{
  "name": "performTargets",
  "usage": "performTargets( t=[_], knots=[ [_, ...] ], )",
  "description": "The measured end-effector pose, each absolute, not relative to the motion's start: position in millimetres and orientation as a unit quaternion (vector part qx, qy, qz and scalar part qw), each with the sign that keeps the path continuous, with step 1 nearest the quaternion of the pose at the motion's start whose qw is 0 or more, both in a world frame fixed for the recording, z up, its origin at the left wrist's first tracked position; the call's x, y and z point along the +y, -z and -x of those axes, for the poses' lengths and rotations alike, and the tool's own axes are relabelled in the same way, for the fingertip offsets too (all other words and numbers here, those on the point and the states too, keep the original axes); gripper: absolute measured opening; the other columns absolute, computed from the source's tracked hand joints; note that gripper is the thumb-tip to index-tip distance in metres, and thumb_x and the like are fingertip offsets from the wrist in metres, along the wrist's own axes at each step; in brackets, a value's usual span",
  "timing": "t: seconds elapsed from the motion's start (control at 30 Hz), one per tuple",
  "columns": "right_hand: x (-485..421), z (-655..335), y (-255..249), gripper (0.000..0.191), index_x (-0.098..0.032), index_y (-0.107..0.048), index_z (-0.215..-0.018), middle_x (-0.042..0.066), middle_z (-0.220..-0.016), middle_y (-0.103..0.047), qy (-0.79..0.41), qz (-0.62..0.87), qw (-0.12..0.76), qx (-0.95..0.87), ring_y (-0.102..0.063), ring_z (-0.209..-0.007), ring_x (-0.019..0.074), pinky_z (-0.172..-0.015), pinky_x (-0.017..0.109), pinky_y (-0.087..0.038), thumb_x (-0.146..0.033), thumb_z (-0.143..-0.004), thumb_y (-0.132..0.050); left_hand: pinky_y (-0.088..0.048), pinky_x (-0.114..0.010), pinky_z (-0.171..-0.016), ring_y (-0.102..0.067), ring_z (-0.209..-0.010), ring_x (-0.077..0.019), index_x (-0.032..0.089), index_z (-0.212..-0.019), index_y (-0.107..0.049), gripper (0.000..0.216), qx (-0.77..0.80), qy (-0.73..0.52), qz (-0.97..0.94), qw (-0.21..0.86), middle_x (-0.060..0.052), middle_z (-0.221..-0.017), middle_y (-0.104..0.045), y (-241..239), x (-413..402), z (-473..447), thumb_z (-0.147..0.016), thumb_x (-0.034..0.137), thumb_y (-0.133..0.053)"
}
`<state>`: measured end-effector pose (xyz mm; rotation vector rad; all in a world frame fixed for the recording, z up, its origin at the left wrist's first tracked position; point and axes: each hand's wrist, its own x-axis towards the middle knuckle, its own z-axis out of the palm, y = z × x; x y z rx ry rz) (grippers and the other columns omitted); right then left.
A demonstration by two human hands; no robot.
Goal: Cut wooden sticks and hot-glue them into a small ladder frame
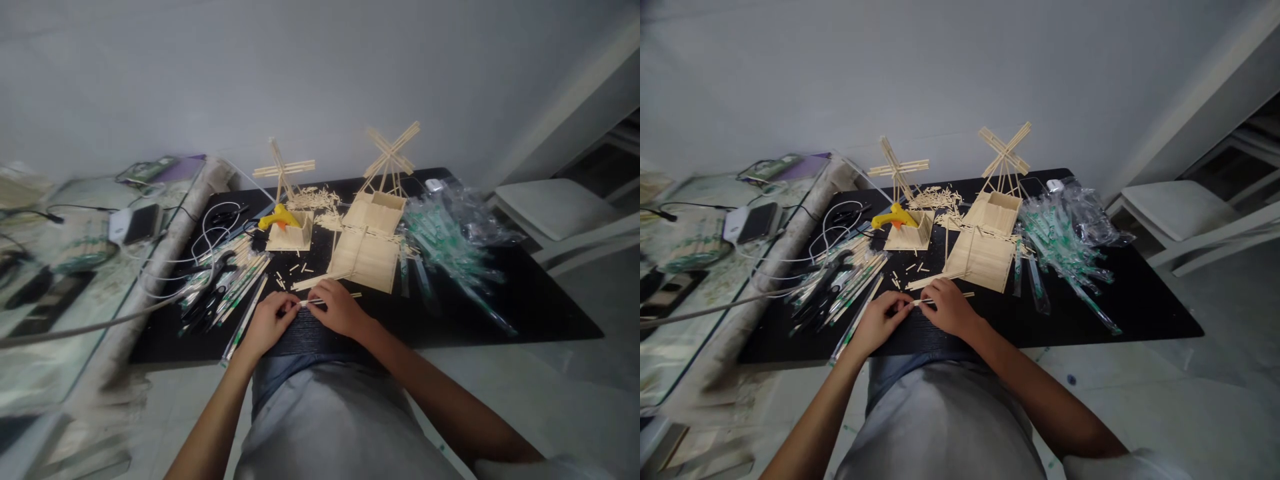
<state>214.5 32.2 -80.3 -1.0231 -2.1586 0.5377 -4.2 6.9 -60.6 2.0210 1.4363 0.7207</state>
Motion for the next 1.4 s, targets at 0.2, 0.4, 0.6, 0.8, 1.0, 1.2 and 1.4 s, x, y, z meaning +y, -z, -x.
performTargets(
  t=[0.2,0.4,0.6,0.8,1.0,1.2,1.4],
  knots=[
    [31.6,-215.4,78.1,0.013,-0.019,-0.063,-0.085,0.006,-0.089,-0.066,-0.205,0.390,0.338,-0.832,-0.062,-0.090,0.0240,-0.085,0.037,-0.049,-0.011,-0.090,-0.072,-0.046,-0.029,-0.072,-0.059,-0.075,-0.0174,0.022,-0.110,-0.075,0.021,0.535,-0.279,-0.750,0.272,0.001,-0.077,-0.062,60.5,6.3,4.0,-0.097,0.035,-0.064],
    [31.3,-215.1,78.3,0.014,-0.019,-0.063,-0.086,0.006,-0.089,-0.067,-0.204,0.395,0.336,-0.830,-0.062,-0.092,0.0243,-0.086,0.037,-0.049,-0.012,-0.090,-0.074,-0.046,-0.030,-0.074,-0.058,-0.077,-0.0179,0.023,-0.101,-0.078,0.020,0.522,-0.274,-0.762,0.266,0.000,-0.076,-0.062,58.0,7.2,3.2,-0.099,0.037,-0.063],
    [31.3,-215.2,77.9,0.013,-0.020,-0.063,-0.086,0.006,-0.090,-0.067,-0.195,0.397,0.330,-0.834,-0.062,-0.092,0.0245,-0.086,0.037,-0.050,-0.013,-0.091,-0.074,-0.045,-0.030,-0.074,-0.058,-0.076,-0.0179,0.023,-0.101,-0.077,0.018,0.516,-0.275,-0.769,0.259,0.000,-0.075,-0.061,60.1,8.0,4.2,-0.098,0.036,-0.065],
    [30.7,-215.8,76.2,0.012,-0.019,-0.064,-0.087,0.007,-0.091,-0.068,-0.187,0.396,0.332,-0.835,-0.063,-0.092,0.0244,-0.086,0.037,-0.050,-0.013,-0.091,-0.073,-0.046,-0.030,-0.075,-0.060,-0.079,-0.0186,0.023,-0.106,-0.077,0.020,0.514,-0.278,-0.772,0.251,0.000,-0.077,-0.063,60.1,8.2,3.9,-0.097,0.037,-0.066],
    [30.1,-216.3,76.4,0.012,-0.020,-0.064,-0.087,0.005,-0.089,-0.067,-0.189,0.396,0.335,-0.834,-0.062,-0.090,0.0236,-0.086,0.037,-0.050,-0.013,-0.091,-0.073,-0.046,-0.029,-0.073,-0.059,-0.077,-0.0176,0.023,-0.104,-0.077,0.018,0.514,-0.272,-0.774,0.251,0.001,-0.075,-0.062,57.8,7.9,3.2,-0.099,0.035,-0.064],
    [27.5,-216.0,74.4,0.006,-0.020,-0.068,-0.095,0.008,-0.095,-0.067,-0.195,0.393,0.324,-0.838,-0.061,-0.095,0.0256,-0.089,0.040,-0.051,-0.014,-0.096,-0.067,-0.046,-0.029,-0.074,-0.059,-0.077,-0.0170,0.022,-0.104,-0.074,0.014,0.518,-0.267,-0.770,0.260,0.002,-0.075,-0.061,57.4,8.5,3.1,-0.099,0.029,-0.063],
    [28.5,-215.3,75.3,0.006,-0.018,-0.070,-0.093,0.009,-0.095,-0.068,-0.199,0.394,0.318,-0.839,-0.062,-0.096,0.0253,-0.091,0.040,-0.051,-0.016,-0.097,-0.066,-0.046,-0.030,-0.076,-0.058,-0.077,-0.0166,0.022,-0.103,-0.073,0.013,0.522,-0.265,-0.765,0.269,0.001,-0.077,-0.061,58.1,8.4,3.4,-0.100,0.028,-0.063]
  ],
)
